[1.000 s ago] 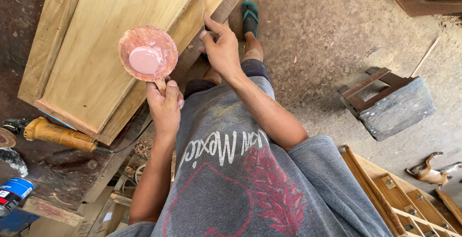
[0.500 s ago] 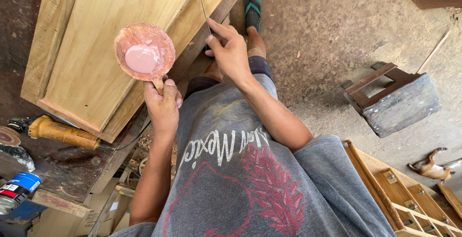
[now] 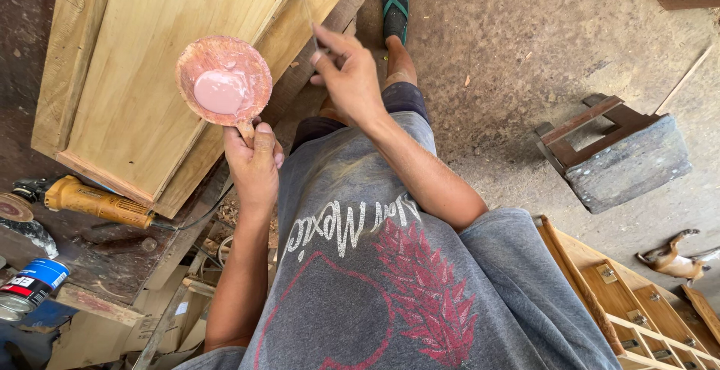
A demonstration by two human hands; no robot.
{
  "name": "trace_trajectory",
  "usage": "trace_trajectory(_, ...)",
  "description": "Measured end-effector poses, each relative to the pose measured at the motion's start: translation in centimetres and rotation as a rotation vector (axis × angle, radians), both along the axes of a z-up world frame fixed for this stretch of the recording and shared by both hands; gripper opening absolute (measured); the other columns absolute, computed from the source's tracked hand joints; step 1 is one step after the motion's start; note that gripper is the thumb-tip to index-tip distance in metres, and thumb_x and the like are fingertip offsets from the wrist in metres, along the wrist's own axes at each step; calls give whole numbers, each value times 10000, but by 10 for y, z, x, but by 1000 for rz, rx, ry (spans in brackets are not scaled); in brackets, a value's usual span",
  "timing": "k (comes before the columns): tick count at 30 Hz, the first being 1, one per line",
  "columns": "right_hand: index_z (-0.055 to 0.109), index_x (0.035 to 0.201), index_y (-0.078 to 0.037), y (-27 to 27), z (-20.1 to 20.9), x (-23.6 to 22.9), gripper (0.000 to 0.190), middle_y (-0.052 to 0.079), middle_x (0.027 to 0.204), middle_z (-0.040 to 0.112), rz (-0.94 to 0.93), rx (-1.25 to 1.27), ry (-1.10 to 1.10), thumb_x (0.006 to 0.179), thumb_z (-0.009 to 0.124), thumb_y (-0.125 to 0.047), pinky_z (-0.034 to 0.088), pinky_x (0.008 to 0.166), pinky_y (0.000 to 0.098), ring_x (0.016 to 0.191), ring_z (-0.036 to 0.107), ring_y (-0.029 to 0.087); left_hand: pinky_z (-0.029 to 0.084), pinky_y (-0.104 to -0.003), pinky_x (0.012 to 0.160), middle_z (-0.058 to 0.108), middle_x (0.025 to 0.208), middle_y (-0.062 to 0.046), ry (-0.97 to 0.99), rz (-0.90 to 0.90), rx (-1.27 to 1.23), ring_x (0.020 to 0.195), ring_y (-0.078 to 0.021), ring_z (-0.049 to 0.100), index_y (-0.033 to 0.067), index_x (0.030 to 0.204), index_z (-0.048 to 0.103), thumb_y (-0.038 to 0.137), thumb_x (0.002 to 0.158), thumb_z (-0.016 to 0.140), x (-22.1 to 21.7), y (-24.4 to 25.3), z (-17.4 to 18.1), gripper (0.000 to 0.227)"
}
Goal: The person applies pink filler to the joints of a wooden cabinet door using a small wooden bowl and a metal putty knife. They scrape the filler into the seams, then place the door on a cabinet frame and smooth the surface with the tool.
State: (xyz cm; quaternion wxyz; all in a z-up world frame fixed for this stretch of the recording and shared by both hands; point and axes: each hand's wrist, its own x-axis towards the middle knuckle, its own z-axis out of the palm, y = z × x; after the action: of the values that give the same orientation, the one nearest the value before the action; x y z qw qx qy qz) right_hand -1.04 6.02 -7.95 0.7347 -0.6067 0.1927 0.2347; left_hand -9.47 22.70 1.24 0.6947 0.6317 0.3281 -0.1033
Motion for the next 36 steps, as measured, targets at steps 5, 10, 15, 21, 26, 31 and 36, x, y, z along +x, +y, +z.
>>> trace_trajectory(5,597,1410,-21,0,1,1,426,91,1287,590,22,-17,39,987,637,-4,675,776,249,937,670,88,412,-231,521,492,929,-47,16,0,11,615,-76,463,18,1232,409,138,1101,559,3,-4,1,232)
trace_trajectory(10,620,1407,-19,-1,2,2,425,106,1278,588,28,-1,43,983,647,0,668,764,256,919,653,96,402,-227,516,482,919,-45,24,15,1,604,-76,453,21,1234,413,147,1091,574,7,-8,3,250)
trace_trajectory(15,610,1423,-27,-7,1,3,425,104,1296,578,38,-6,37,1000,637,-10,653,777,248,943,673,95,408,-227,519,486,932,-34,39,7,40,615,-73,450,19,1238,417,146,1087,571,12,-9,5,250)
trace_trajectory(21,604,1405,-24,-11,7,6,410,103,1339,577,74,-16,77,995,626,-13,666,787,257,993,691,107,401,-230,519,477,897,-28,57,3,47,606,-76,446,24,1242,418,166,1085,581,19,-11,7,268)
trace_trajectory(26,600,1396,-10,-14,9,8,411,91,1352,575,46,56,32,987,638,2,659,811,264,1010,693,113,396,-226,508,484,880,-24,82,-5,58,594,-78,456,31,1240,422,197,1094,581,20,-14,4,272)
trace_trajectory(31,649,1371,-44,-19,11,7,398,80,1266,629,81,-130,-32,975,650,-3,619,841,280,988,675,135,390,-228,502,480,867,-20,67,15,14,587,-72,447,34,1257,418,191,1093,583,21,-15,-5,281)
trace_trajectory(36,685,1316,-43,-25,14,11,363,109,1181,667,177,-420,-339,960,672,26,544,951,336,1104,678,238,393,-225,508,486,928,-14,43,44,-10,606,-63,449,39,1278,416,178,1091,579,18,-17,-10,284)
